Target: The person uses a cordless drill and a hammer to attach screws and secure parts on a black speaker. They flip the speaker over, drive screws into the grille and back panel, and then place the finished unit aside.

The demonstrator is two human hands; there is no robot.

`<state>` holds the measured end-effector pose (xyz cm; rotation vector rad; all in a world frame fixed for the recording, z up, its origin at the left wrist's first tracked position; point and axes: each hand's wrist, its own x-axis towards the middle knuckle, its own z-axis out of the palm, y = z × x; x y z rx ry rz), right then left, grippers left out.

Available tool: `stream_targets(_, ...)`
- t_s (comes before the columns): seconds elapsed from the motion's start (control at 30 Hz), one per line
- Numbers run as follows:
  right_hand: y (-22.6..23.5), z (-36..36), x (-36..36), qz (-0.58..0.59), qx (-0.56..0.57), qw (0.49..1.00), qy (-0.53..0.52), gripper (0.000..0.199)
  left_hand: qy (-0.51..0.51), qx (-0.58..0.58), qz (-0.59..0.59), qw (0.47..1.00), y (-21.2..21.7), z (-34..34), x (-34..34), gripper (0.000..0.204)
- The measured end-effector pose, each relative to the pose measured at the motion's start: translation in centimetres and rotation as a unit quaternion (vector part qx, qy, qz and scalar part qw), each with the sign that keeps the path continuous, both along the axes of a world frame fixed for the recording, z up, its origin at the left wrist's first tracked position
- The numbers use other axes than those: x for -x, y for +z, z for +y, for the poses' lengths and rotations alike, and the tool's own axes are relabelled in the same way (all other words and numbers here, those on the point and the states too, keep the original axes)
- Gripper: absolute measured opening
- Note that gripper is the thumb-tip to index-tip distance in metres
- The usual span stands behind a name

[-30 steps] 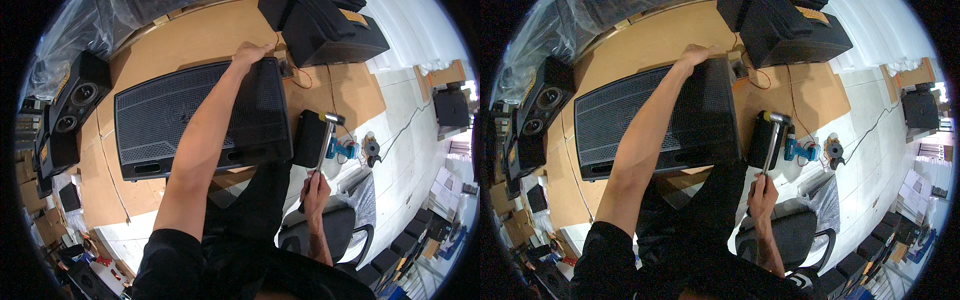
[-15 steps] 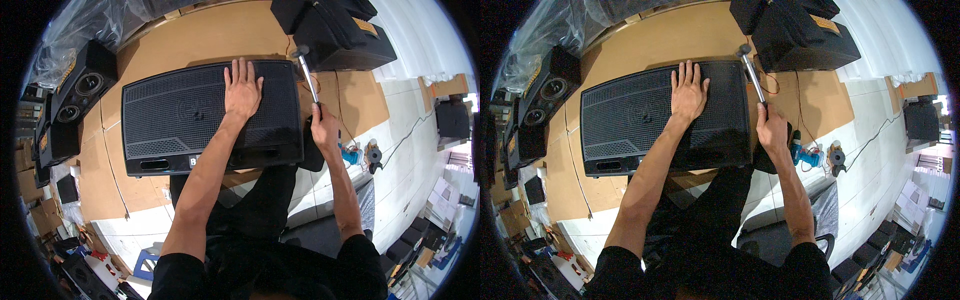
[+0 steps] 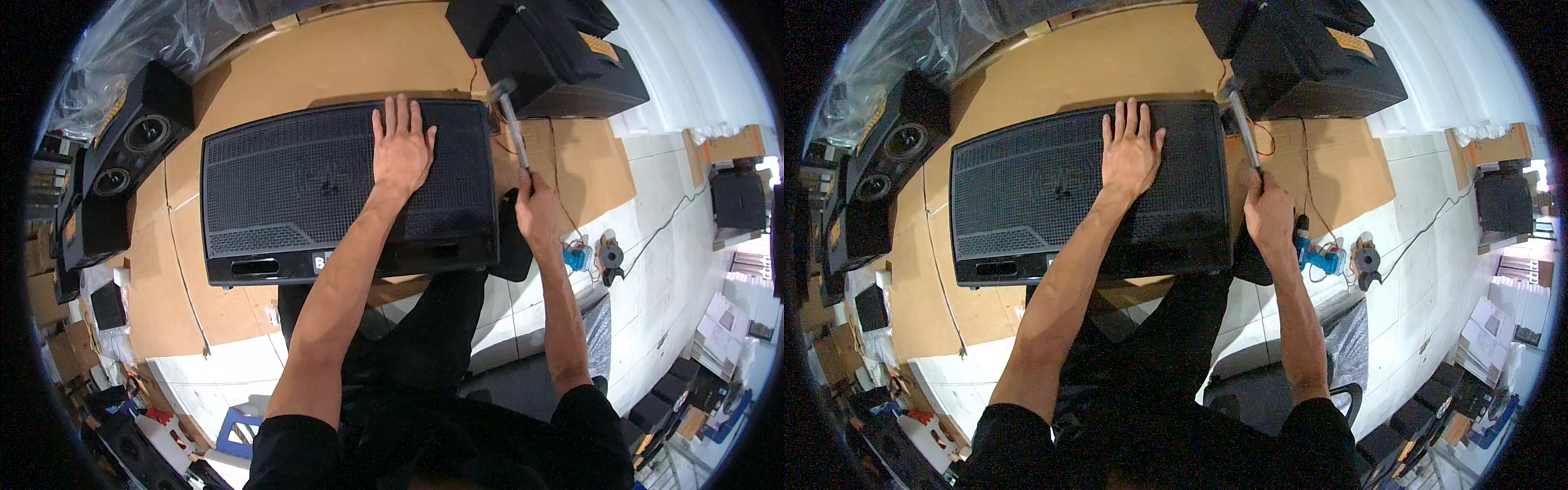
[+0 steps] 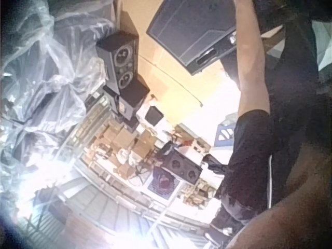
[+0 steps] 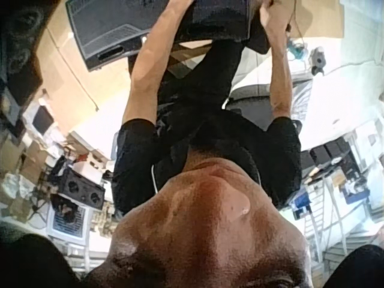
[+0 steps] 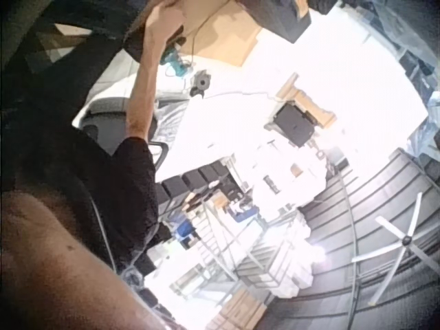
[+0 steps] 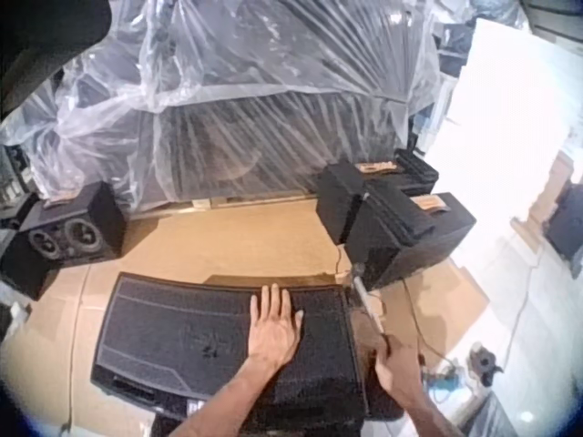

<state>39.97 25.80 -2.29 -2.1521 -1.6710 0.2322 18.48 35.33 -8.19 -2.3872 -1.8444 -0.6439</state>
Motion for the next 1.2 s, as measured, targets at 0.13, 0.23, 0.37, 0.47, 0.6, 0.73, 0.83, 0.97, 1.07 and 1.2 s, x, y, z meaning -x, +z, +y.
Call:
stream_targets(0.13,2.2,0.0,1.9,0.053,-0.052,0.997,-0.007,0.034,0.01,-0.008,-0.001,1.0,-0.3,-0.2,0.7,0.055)
stream_targets(0.23,-3.0,-0.9,-0.3,-0.047,-0.057,0.993,0.089,0.031,-0.005,-0.011,-0.015,1.0,0.0,0.1,-0.4,0.055)
stream_targets(0.37,0.5,-0.3,2.2,0.0,0.021,1.0,0.012,0.033,-0.002,-0.026,-0.015,1.0,-0.4,-0.1,0.4,0.053)
stream_targets(0.47,2.3,-0.6,3.6,0.012,-0.054,0.998,-0.014,0.038,0.003,-0.018,-0.007,1.0,0.0,-0.3,0.7,0.053)
stream_targets(0.6,-1.8,-0.4,1.1,-0.006,-0.06,0.997,0.056,0.04,-0.005,-0.013,-0.015,1.0,0.3,0.0,-0.2,0.054)
stream_targets(0.73,1.8,-0.3,2.4,0.022,-0.03,0.999,-0.027,0.034,0.001,-0.019,-0.005,1.0,-0.2,0.3,0.2,0.055)
stream_targets(0.83,2.5,-2.6,1.8,0.082,-0.103,0.991,-0.036,0.033,0.002,-0.019,-0.011,1.0,-0.1,-0.1,0.3,0.053)
stream_targets(0.97,2.9,-8.9,3.2,0.327,-0.036,0.939,-0.101,0.032,-0.048,-0.078,-0.061,0.994,0.5,0.0,0.5,0.037)
stream_targets(1.07,1.9,-14.4,4.8,0.422,-0.012,0.894,-0.147,0.034,-0.153,-0.173,-0.13,0.964,1.5,-2.7,1.0,0.017)
stream_targets(1.2,0.6,-20.4,6.1,0.446,0.009,0.877,-0.178,0.036,-0.06,-0.157,-0.236,0.957,2.5,-9.1,4.0,0.02)
